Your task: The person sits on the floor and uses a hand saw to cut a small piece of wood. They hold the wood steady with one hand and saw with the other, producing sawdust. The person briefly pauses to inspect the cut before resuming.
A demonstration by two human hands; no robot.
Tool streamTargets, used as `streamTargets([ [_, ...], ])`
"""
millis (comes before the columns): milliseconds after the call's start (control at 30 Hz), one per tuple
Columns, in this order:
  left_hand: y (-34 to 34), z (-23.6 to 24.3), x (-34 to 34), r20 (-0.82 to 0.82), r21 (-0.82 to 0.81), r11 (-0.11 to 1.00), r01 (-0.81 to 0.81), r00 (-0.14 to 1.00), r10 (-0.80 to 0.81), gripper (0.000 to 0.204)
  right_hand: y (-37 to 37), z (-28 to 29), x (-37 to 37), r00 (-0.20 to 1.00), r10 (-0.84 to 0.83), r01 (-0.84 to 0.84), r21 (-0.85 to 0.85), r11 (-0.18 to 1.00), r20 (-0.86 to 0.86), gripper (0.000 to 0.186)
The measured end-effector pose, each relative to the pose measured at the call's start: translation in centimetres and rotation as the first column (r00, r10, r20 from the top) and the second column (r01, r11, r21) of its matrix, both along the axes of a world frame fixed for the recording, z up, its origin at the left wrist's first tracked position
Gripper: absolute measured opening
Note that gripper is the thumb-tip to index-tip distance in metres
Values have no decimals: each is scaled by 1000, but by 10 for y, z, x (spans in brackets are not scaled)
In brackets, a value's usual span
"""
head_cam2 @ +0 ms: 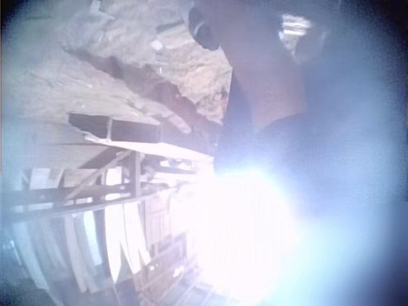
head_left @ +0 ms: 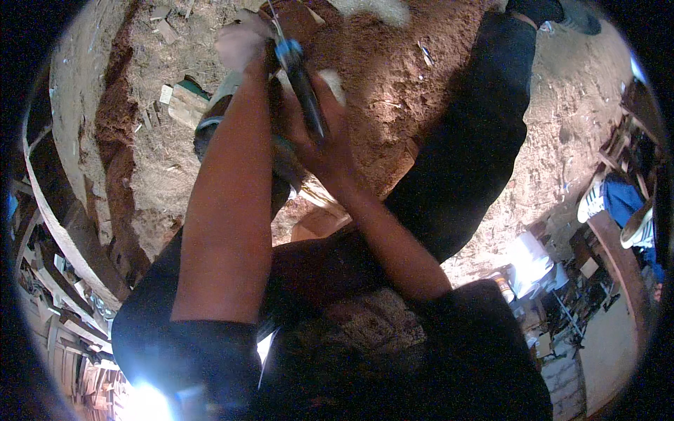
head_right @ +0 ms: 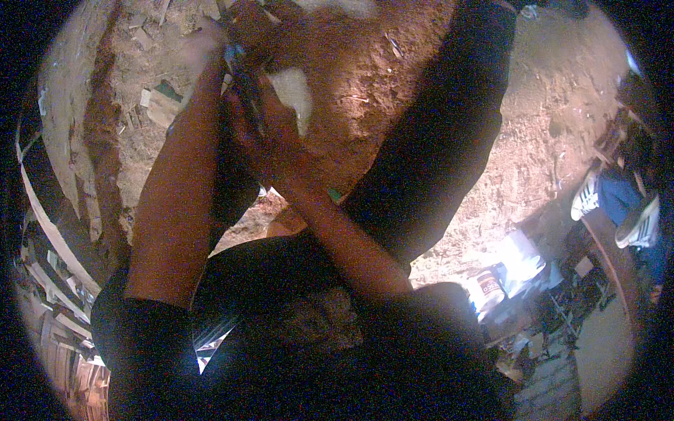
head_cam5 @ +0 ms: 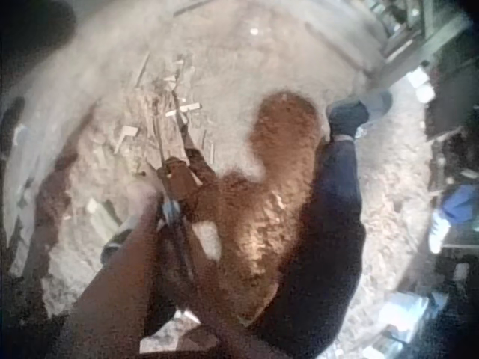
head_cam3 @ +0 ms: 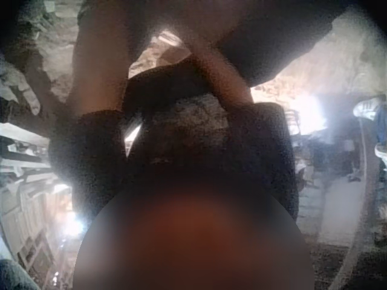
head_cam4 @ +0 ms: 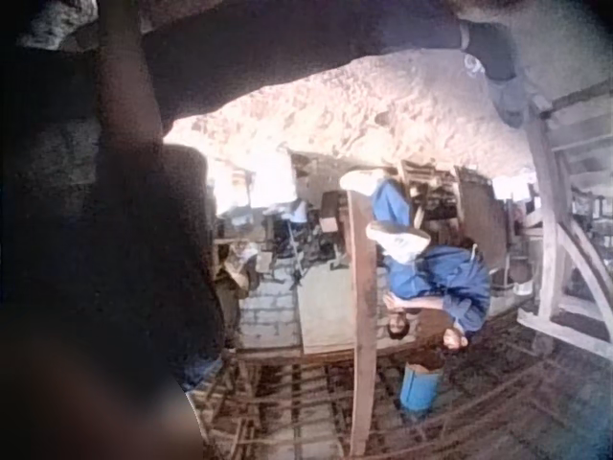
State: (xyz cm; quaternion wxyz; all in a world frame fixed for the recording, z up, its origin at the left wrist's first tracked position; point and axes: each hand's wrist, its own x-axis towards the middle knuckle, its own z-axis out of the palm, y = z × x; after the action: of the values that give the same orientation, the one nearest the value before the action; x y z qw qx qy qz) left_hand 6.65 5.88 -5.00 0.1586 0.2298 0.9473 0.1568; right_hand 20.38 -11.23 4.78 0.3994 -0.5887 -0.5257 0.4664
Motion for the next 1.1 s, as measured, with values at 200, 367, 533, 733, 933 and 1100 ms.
streamTargets([
  [200,5,-34,-24,-76,24,999,36,996,-35,64,-65,24,15,994,61,-52,-91,994,96,50],
  [367,8,-16,-6,-105,-79,994,74,991,-82,65,-12,14,9,995,76,-84,-113,990,-70,50],
  [533,2,-32,-13,-98,-14,997,72,992,-73,65,-48,22,9,999,27,-30,-195,980,-18,49],
  [733,-1,-21,-2,-156,-5,987,158,975,-157,65,-21,2,8,997,71,-70,-60,996,29,47],
  [933,-3,-28,28,2,118,991,68,998,-69,60,-58,15,33,987,62,-41,-141,989,148,48],
  [1100,1,-21,-10,-148,115,992,56,988,-38,59,-49,47,17,996,84,-79,-263,961,5,53],
])
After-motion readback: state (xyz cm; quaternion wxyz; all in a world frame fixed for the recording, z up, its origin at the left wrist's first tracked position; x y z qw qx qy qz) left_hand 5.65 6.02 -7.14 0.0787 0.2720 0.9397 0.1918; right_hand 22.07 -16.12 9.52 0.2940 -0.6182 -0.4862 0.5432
